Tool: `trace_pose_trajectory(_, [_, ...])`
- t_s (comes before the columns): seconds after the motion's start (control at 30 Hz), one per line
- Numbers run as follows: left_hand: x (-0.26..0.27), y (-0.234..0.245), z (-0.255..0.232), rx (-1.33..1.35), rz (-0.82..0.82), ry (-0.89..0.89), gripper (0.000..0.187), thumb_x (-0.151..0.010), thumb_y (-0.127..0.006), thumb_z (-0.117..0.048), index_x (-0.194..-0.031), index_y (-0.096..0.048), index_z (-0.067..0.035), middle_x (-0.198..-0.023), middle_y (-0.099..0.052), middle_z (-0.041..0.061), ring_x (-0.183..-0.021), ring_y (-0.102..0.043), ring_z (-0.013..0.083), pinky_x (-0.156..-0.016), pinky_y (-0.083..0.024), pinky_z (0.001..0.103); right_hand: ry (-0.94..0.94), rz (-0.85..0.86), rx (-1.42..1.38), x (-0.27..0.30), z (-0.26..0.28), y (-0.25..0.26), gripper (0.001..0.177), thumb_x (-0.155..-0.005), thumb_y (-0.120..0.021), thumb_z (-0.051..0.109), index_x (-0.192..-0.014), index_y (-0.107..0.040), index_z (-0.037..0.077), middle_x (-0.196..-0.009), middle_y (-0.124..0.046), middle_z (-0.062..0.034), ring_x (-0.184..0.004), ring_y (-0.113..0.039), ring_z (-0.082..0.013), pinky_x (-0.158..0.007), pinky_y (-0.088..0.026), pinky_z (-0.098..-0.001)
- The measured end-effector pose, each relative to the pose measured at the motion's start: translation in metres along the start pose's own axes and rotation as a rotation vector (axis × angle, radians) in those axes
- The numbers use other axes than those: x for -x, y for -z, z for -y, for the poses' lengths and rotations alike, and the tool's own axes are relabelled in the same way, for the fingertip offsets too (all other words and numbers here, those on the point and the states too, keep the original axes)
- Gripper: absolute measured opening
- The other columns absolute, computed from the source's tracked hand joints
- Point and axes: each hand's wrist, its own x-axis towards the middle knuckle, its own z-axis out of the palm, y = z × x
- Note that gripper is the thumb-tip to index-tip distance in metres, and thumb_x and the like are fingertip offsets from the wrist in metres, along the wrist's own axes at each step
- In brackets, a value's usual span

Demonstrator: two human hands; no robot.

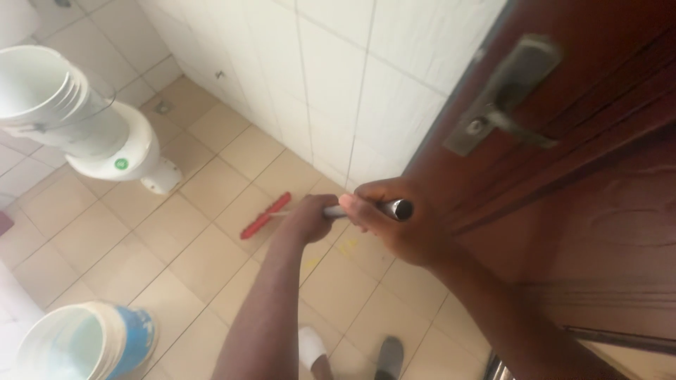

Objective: Sweep the bathroom floor using a broom.

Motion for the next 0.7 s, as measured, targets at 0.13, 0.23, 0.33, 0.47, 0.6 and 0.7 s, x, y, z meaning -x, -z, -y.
trace_pose_trajectory(0.13, [0.005, 0.0, 0.063, -0.026, -0.008, 0.087, 0.021, -0.09, -0.06, -0.008, -0.103, -0.075, -0.015, -0.102, -0.077, 0.011, -0.095, -0.073, 0.0299, -0.081, -0.055, 0.043, -0.022, 0.048, -0.006, -0.017, -0.024, -0.036, 0.033, -0.097, -0.063, 0.026, -0.071, -0.069, 0.008, -0.059, -0.057, 0.003, -0.052, -0.047, -0.006, -0.048, -0.036, -0.0249])
trace_pose_trajectory(0.23, [-0.004, -0.011, 0.101, -0.062, 0.016, 0.091, 0.025, -0.088, -0.061, -0.006, -0.106, -0.074, -0.016, -0.107, -0.076, 0.011, -0.1, -0.071, 0.0295, -0.083, -0.055, 0.043, -0.045, 0.134, 0.062, -0.029, -0.035, -0.05, 0.035, -0.099, -0.065, 0.026, -0.07, -0.068, 0.006, -0.059, -0.057, 0.0005, -0.053, -0.047, -0.0069, -0.049, -0.038, -0.0251])
trace_pose_trajectory(0.33, [-0.014, -0.031, 0.118, 0.019, 0.078, 0.055, 0.031, -0.087, -0.061, -0.006, -0.114, -0.071, -0.018, -0.112, -0.075, 0.01, -0.104, -0.07, 0.0273, -0.085, -0.055, 0.041, -0.068, 0.128, 0.027, -0.039, -0.037, -0.052, 0.035, -0.098, -0.068, 0.026, -0.069, -0.069, 0.005, -0.059, -0.06, -0.0016, -0.053, -0.051, -0.0073, -0.049, -0.041, -0.0256])
trace_pose_trajectory(0.47, [-0.019, -0.012, 0.078, 0.167, 0.12, -0.028, 0.028, -0.093, -0.057, -0.012, -0.117, -0.071, -0.02, -0.112, -0.075, 0.01, -0.103, -0.071, 0.0256, -0.087, -0.054, 0.04, -0.17, -0.014, -0.05, -0.06, 0.008, -0.038, 0.028, -0.091, -0.068, 0.021, -0.067, -0.07, 0.006, -0.057, -0.063, -0.0013, -0.052, -0.055, -0.0094, -0.049, -0.045, -0.0271])
trace_pose_trajectory(0.6, [-0.022, 0.006, 0.043, 0.282, 0.168, -0.069, 0.022, -0.094, -0.057, -0.014, -0.107, -0.074, -0.016, -0.101, -0.078, 0.01, -0.096, -0.074, 0.0247, -0.085, -0.056, 0.04, -0.238, -0.034, -0.027, -0.079, 0.031, -0.018, 0.032, -0.091, -0.067, 0.015, -0.061, -0.059, 0.01, -0.055, -0.057, -0.0011, -0.052, -0.053, -0.0119, -0.052, -0.046, -0.0281])
trace_pose_trajectory(0.7, [-0.015, 0.03, 0.037, 0.211, 0.148, -0.139, 0.018, -0.092, -0.059, -0.013, -0.099, -0.075, -0.013, -0.095, -0.077, 0.01, -0.092, -0.073, 0.0266, -0.083, -0.056, 0.04, -0.025, 0.098, 0.003, -0.09, 0.057, -0.029, 0.047, -0.098, -0.065, 0.015, -0.054, -0.049, 0.009, -0.052, -0.048, -0.0016, -0.052, -0.047, -0.0114, -0.058, -0.048, -0.0287])
